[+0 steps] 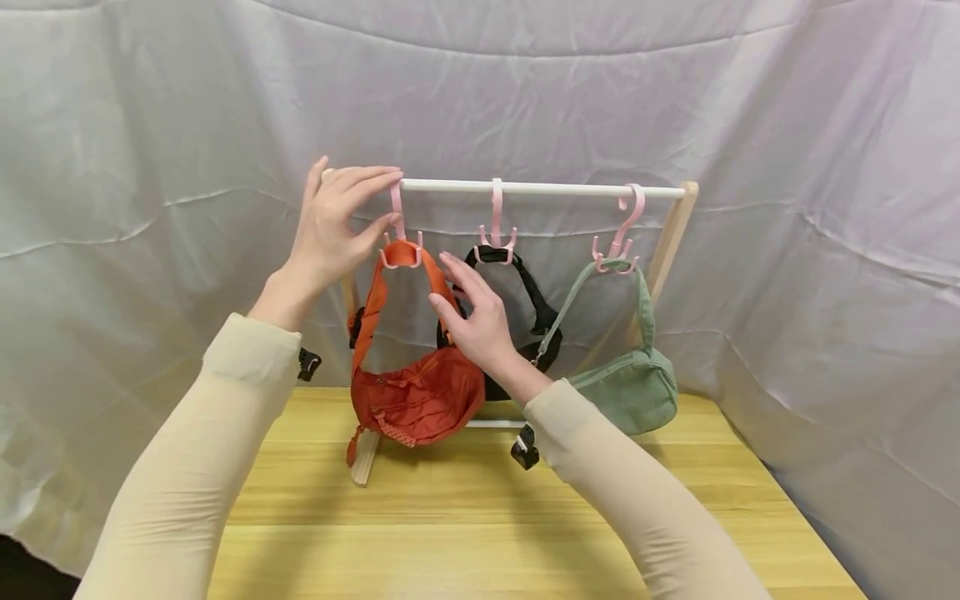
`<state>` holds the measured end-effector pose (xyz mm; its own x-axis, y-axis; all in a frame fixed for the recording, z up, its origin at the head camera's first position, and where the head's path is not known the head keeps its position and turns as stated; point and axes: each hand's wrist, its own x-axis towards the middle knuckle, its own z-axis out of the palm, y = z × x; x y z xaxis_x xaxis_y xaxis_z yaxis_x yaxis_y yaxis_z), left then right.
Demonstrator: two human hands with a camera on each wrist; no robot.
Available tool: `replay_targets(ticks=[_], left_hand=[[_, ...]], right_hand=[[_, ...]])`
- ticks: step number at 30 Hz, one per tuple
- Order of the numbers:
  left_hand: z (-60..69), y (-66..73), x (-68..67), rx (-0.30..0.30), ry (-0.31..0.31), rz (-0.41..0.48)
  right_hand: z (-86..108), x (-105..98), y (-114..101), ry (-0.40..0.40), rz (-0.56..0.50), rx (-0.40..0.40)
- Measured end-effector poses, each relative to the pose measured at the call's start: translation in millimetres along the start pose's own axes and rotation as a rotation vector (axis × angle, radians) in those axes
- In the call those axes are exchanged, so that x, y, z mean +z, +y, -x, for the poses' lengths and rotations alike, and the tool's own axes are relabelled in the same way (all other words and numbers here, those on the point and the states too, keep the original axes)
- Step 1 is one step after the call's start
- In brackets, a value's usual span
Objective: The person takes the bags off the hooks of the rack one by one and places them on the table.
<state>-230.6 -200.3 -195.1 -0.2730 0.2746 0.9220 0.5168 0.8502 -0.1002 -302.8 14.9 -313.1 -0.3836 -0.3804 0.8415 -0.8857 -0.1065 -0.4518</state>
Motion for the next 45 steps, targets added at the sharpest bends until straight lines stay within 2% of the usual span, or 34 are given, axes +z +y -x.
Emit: replay_targets(ticks=[6, 11, 16, 22, 32, 41, 45], left_hand=[[-0.6, -1.2, 1.8, 0.044, 0.009, -0.004], [-1.0, 0.0, 3.9, 0.046, 0.018, -0.001], [0.0, 1.0, 5.8, 0.041, 0.025, 0.01], [-1.1, 1.9, 7.5, 0.041, 0.03, 0.022], [-1.2, 2.0, 8.2, 0.021, 0.025, 0.017], [-1.3, 1.8, 9.8, -0.003, 0.044, 0.038], [-1.2, 0.3, 10.7, -0.013, 0.054, 0.038]], right_hand=[[-1.0, 5, 1, 0.001, -0.005, 0.041], [-2.6, 10, 2, 0.025, -0.007, 0.007], [-3.1, 13, 2, 0.051, 0.036, -0.03], [-3.8, 13, 3, 0.084, 0.066, -0.03], [-6.8, 13, 1, 0.13, 0.024, 0.024], [-10.4, 11, -3, 0.179, -0.058, 0.123], [-13.0, 13, -5, 0.196, -0.063, 0.152]])
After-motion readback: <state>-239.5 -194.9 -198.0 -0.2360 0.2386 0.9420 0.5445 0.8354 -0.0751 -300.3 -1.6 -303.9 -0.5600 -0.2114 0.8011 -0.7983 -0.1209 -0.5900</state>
